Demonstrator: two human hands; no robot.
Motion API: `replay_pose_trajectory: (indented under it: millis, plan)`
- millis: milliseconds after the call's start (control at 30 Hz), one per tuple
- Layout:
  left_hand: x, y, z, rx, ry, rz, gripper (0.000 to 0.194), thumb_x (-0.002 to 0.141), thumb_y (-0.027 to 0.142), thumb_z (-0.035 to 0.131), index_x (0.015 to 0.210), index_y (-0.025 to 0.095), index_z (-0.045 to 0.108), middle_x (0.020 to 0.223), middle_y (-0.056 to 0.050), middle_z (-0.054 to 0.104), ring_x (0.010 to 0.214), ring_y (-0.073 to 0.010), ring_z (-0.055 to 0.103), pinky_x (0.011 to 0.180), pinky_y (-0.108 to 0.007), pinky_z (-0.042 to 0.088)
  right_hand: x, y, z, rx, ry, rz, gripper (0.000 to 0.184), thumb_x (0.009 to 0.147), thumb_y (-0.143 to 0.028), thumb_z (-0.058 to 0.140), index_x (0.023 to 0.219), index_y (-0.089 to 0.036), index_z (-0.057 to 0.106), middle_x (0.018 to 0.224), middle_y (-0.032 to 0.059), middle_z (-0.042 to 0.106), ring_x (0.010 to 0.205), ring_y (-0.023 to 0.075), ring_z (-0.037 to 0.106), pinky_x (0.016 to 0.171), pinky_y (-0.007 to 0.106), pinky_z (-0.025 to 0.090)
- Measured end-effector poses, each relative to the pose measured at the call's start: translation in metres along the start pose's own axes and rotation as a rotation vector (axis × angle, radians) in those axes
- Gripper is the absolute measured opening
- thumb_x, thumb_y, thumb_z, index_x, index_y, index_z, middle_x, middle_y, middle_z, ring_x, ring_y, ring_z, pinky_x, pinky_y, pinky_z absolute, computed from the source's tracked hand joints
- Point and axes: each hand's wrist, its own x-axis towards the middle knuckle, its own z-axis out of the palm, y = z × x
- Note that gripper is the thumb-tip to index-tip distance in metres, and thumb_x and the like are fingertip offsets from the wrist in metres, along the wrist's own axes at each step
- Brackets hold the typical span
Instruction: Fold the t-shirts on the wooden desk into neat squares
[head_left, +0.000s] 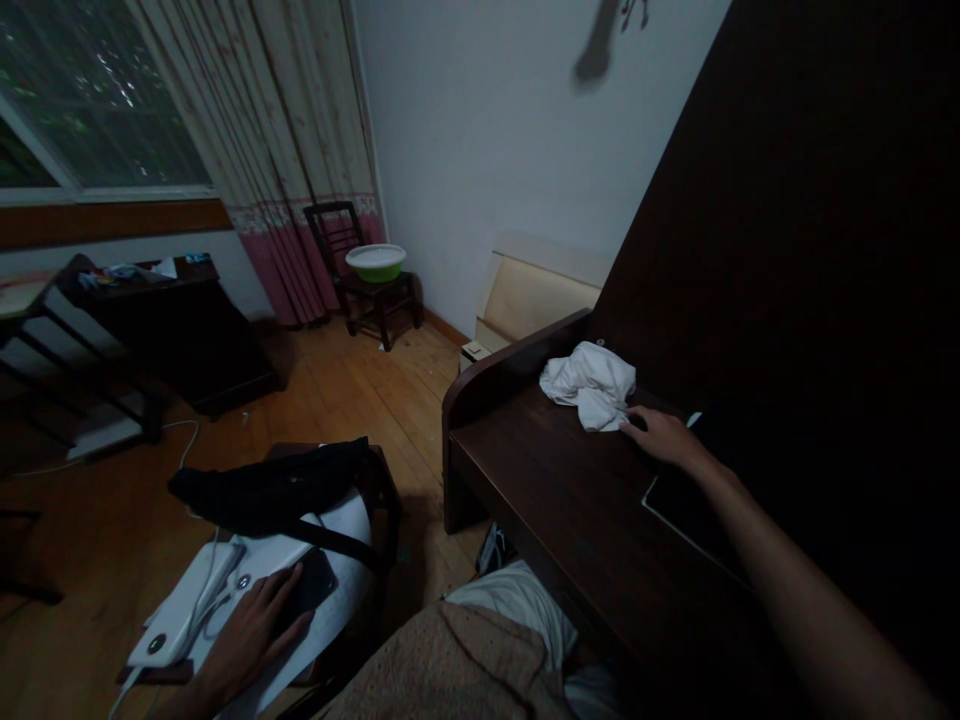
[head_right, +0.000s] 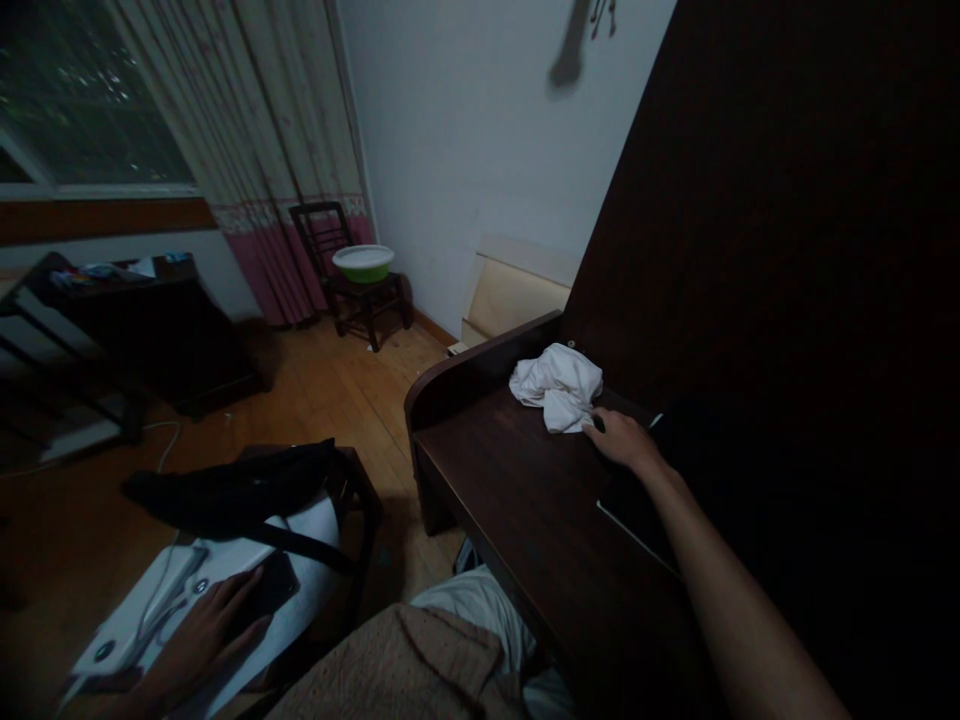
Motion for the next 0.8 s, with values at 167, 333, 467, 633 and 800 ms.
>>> replay_pose_trajectory:
  millis: [167,333,467,633,800]
  plan:
    - [0.000,0.003,-0.003,-0.019,0.010,0.007,0.059,0.084,0.054,0.055,0.134,0.023,0.056,0.122,-0.011,0.067,0.105,-0.0270,0.067,0.090,-0.038,0.056,-0.004,0.003,0.001,0.027,-0.012,-0.040,0.038,0.091,-0.036,0.046,0.116,-0.016,0.066,0.121,0.0143,0.069,0.112,0.0276,0.064,0.095,0.036,0.048]
    - [0.000,0.007,-0.004,-0.063,0.005,-0.033,0.057,0.085,0.052,0.053,0.135,0.024,0.055,0.123,-0.012,0.066,0.105,-0.0275,0.067,0.088,-0.039,0.057,-0.005,0.001,0.002,0.023,-0.017,-0.054,0.038,0.090,-0.036,0.046,0.112,-0.016,0.068,0.121,0.0136,0.069,0.113,0.0273,0.064,0.098,0.036,0.047]
    - [0.004,0.011,-0.011,-0.081,0.018,-0.037,0.057,0.082,0.054,0.056,0.130,0.024,0.057,0.117,-0.011,0.068,0.103,-0.0280,0.067,0.088,-0.040,0.056,-0.006,0.001,0.002,0.039,-0.009,-0.058,0.036,0.088,-0.037,0.047,0.108,-0.017,0.069,0.118,0.0129,0.070,0.112,0.0286,0.064,0.099,0.038,0.047]
    - [0.011,0.012,-0.022,-0.041,0.015,-0.026,0.058,0.076,0.057,0.061,0.121,0.021,0.060,0.112,-0.012,0.070,0.100,-0.0291,0.067,0.086,-0.039,0.056,-0.014,0.005,-0.002,0.066,0.018,-0.102,0.035,0.086,-0.037,0.047,0.105,-0.018,0.069,0.118,0.0121,0.070,0.113,0.0294,0.064,0.102,0.041,0.045]
    - [0.013,0.008,-0.023,0.011,0.025,-0.006,0.060,0.075,0.058,0.061,0.123,0.021,0.059,0.116,-0.012,0.069,0.102,-0.0298,0.066,0.086,-0.041,0.054,-0.028,0.011,-0.019,0.071,0.115,-0.146,0.034,0.085,-0.040,0.044,0.101,-0.022,0.068,0.118,0.0126,0.069,0.115,0.0311,0.061,0.105,0.045,0.043]
